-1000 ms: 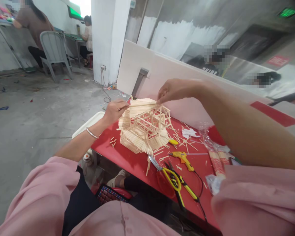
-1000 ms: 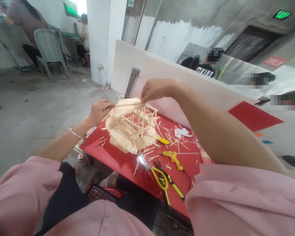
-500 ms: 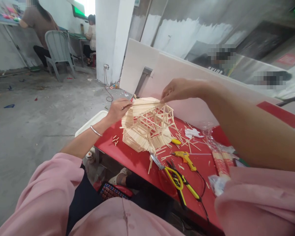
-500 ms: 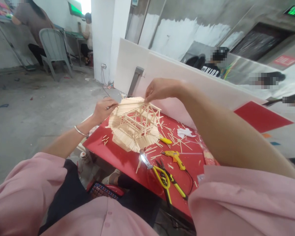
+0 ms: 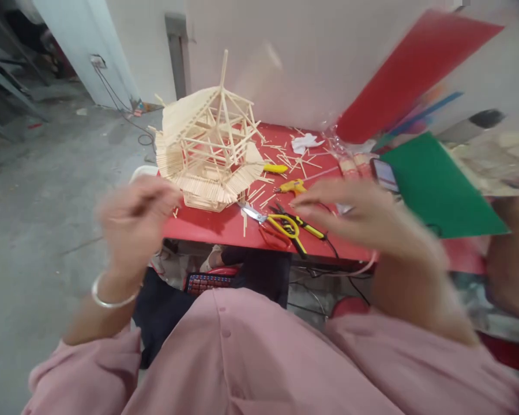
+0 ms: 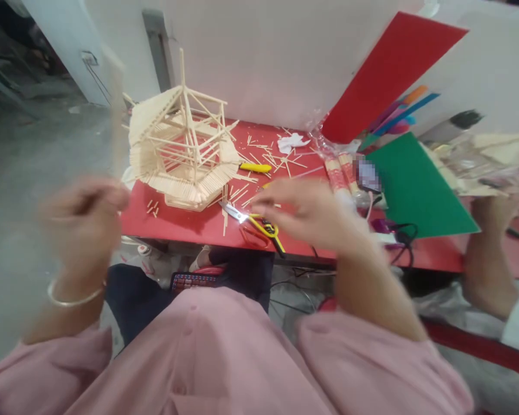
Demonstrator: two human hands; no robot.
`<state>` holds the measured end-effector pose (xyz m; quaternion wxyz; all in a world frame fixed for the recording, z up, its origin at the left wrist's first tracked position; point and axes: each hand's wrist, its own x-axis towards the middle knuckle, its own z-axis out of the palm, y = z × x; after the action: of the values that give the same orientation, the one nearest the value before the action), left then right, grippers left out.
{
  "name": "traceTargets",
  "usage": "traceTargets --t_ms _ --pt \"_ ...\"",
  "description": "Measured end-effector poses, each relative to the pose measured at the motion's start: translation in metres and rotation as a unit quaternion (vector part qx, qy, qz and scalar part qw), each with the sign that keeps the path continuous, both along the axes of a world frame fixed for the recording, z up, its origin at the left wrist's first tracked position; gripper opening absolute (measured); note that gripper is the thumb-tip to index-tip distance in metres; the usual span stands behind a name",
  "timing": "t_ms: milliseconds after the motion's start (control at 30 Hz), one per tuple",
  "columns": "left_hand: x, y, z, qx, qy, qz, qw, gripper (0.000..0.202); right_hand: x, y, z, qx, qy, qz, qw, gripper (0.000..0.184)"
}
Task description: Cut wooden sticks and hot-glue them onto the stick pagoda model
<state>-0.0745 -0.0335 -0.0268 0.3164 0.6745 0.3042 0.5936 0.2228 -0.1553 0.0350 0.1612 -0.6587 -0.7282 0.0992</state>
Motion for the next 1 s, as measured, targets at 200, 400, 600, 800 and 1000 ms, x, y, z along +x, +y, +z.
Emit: traceTargets --t_ms 200,400,600,800,1000 --pt "0.096 -0.061 -0.071 -0.272 -0.112 -0.203 0.934 0.007 0.017 -0.019 -0.167 -0.106 -0.172 -0.102 0.974 0.058" --pt "0.138 -0.058 -0.101 -0.423 -0.232 -0.212 0.850 0.031 0.015 -0.010 -0.169 -0.112 -0.195 -0.124 0.967 0.058" --pt "0.149 -0.060 -0.093 -0.421 -0.235 -0.187 0.856 0.033 -0.003 -0.007 -0.168 -0.124 -0.146 -0.183 0.964 0.057" --pt "0.165 -0.059 -0.098 -0.422 -0.195 -0.174 0.868 0.033 0.014 -0.023 -0.163 -0.036 -0.093 -0.216 0.971 0.052" --pt "0.172 -0.057 -0.106 -0.423 -0.188 -0.158 0.872 0.032 0.062 -0.050 -0.166 -0.164 -0.158 -0.180 0.957 0.085"
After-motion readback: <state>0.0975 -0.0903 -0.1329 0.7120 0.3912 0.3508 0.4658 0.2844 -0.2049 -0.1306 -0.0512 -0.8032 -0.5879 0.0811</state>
